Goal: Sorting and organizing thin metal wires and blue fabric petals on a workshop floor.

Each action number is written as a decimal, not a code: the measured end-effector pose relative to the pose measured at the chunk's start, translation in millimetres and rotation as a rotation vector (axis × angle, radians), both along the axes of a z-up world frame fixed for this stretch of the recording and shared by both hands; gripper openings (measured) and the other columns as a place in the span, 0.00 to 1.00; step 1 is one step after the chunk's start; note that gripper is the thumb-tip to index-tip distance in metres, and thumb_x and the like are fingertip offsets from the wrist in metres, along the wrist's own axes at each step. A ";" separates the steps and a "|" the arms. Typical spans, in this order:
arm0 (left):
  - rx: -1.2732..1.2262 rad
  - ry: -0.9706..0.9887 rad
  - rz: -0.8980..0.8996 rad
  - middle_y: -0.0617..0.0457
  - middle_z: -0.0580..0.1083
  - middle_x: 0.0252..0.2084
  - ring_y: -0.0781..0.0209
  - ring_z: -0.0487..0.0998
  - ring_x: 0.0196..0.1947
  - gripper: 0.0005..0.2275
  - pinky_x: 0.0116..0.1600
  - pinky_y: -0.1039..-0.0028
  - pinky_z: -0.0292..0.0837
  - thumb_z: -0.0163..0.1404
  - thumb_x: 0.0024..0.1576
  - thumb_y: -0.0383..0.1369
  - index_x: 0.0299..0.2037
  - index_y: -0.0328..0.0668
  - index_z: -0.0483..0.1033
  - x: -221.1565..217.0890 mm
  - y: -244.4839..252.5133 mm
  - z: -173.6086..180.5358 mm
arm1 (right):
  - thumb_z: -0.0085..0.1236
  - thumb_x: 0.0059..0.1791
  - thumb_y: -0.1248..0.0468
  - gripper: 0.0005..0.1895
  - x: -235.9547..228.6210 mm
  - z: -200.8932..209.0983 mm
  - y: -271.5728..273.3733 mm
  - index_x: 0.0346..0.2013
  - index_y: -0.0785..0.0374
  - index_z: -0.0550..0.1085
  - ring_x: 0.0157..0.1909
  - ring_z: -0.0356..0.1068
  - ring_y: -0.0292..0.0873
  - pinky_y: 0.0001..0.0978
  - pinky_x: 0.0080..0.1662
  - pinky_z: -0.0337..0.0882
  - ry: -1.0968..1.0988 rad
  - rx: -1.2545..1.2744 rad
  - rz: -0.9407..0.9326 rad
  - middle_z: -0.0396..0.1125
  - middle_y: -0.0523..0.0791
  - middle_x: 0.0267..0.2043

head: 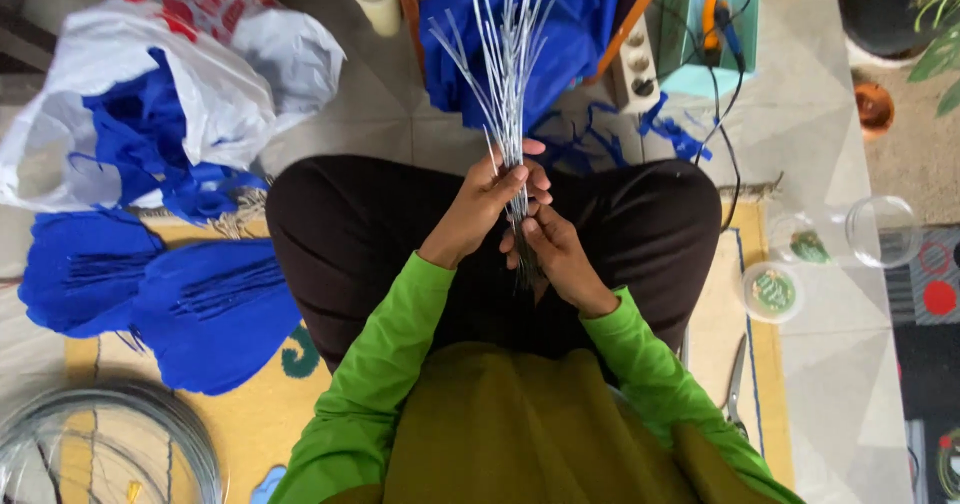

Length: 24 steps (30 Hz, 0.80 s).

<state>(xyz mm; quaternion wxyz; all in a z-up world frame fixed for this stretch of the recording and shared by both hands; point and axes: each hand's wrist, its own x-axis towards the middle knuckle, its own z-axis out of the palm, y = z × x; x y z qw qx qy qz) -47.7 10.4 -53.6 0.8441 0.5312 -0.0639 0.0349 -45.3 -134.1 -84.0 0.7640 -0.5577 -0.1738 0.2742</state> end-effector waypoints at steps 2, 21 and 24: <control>0.006 0.021 -0.005 0.44 0.70 0.32 0.57 0.75 0.33 0.14 0.33 0.75 0.71 0.38 0.59 0.29 0.52 0.27 0.58 -5.4 -2.0 -12.6 | 0.36 0.51 0.62 0.13 -6.1 -2.8 -3.0 0.39 0.73 0.63 0.23 0.68 0.44 0.33 0.29 0.71 0.017 -0.035 0.020 0.66 0.54 0.26; -0.049 0.073 0.031 0.47 0.68 0.27 0.59 0.74 0.28 0.12 0.22 0.81 0.66 0.38 0.60 0.33 0.47 0.32 0.63 -12.9 -9.0 -43.9 | 0.37 0.50 0.69 0.08 -23.1 -12.6 -6.4 0.37 0.72 0.63 0.22 0.59 0.35 0.30 0.28 0.69 -0.018 -0.113 0.106 0.58 0.44 0.23; -0.018 0.000 0.025 0.45 0.70 0.30 0.58 0.75 0.30 0.15 0.17 0.85 0.62 0.41 0.58 0.35 0.50 0.31 0.61 7.0 -11.0 -18.9 | 0.36 0.50 0.68 0.07 -4.2 1.8 -9.3 0.37 0.71 0.63 0.21 0.56 0.33 0.25 0.25 0.66 -0.004 -0.052 0.067 0.56 0.44 0.23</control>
